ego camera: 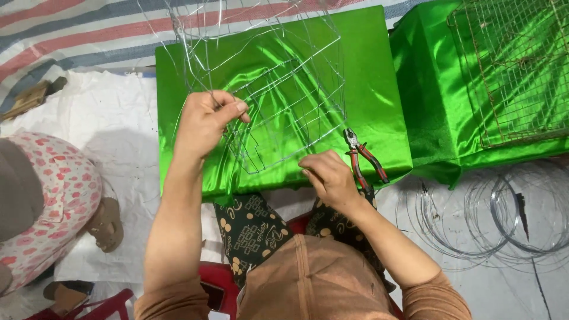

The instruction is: Assembling a wire cage by joining mesh panels with wire using pliers.

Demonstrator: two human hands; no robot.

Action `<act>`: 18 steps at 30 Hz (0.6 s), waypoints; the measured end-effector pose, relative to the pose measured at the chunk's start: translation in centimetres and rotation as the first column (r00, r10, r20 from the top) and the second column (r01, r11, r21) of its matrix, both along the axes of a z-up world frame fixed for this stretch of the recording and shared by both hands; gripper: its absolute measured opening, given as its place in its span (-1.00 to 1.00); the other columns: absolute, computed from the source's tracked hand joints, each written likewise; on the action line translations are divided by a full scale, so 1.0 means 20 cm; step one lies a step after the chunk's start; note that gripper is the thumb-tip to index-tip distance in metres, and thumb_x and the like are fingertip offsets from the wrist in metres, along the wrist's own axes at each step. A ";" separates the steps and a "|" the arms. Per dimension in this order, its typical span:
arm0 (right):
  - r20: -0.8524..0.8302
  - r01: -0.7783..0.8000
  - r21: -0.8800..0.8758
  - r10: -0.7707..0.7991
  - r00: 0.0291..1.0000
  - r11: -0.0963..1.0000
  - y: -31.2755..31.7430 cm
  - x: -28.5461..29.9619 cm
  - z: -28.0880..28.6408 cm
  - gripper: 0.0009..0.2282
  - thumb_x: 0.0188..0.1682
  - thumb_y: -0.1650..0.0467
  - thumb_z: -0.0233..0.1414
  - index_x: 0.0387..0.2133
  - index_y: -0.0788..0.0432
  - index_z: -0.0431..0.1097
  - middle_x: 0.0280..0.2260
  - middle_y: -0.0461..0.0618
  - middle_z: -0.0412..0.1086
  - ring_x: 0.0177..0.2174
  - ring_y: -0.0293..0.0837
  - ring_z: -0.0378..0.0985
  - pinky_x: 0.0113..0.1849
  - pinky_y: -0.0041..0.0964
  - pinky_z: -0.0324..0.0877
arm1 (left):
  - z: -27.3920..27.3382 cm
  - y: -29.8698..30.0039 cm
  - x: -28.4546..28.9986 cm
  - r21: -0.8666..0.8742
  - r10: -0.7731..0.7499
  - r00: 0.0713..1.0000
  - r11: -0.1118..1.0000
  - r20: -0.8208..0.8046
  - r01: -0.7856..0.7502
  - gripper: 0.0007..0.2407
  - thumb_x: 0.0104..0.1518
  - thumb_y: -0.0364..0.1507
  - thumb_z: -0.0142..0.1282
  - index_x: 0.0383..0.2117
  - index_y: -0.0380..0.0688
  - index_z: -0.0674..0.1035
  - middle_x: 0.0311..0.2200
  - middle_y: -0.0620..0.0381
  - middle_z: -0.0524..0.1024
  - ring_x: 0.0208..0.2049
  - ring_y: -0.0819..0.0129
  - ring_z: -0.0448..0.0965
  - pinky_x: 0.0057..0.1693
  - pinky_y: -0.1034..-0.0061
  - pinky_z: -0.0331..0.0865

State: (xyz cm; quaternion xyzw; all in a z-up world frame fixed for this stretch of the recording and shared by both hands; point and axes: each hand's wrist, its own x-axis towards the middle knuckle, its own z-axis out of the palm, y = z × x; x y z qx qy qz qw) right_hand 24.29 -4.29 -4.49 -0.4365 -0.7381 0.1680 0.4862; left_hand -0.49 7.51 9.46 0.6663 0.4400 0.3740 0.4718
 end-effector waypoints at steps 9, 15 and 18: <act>-0.051 0.032 0.322 -0.016 0.999 0.946 0.33 0.04 0.36 -0.81 0.02 0.45 0.19 -0.10 0.08 0.56 -0.15 0.01 0.55 -0.23 0.07 0.57 -0.15 -0.09 0.49 | -0.24 -0.15 0.04 0.008 0.093 0.984 0.996 -0.149 -0.093 -0.89 0.14 -0.47 0.27 -0.54 -0.11 0.70 -0.54 0.10 0.66 -0.49 0.31 0.58 -0.18 0.50 0.38; 0.265 -0.119 0.561 -0.042 0.963 0.819 0.61 -0.05 0.71 -0.82 0.26 0.48 0.06 0.09 0.07 0.39 0.21 0.20 0.16 0.18 0.25 0.27 0.21 0.17 0.47 | -0.24 -0.28 0.14 -0.024 0.166 0.897 0.981 -0.409 -0.192 -0.88 0.13 -0.33 0.17 -0.45 0.04 0.73 -0.30 0.30 0.74 -0.26 0.50 0.73 -0.05 0.43 0.53; 0.317 -0.174 0.660 -0.061 0.946 0.731 0.61 -0.09 0.81 -0.84 0.16 0.37 0.18 -0.37 0.21 0.51 -0.06 0.17 0.46 0.04 0.19 0.39 0.01 0.17 0.52 | -0.34 -0.33 0.12 0.306 0.301 0.925 0.925 -0.233 -0.224 -0.68 0.05 -0.42 0.30 -0.04 -0.09 0.58 -0.09 0.20 0.62 -0.04 0.28 0.57 0.06 0.39 0.40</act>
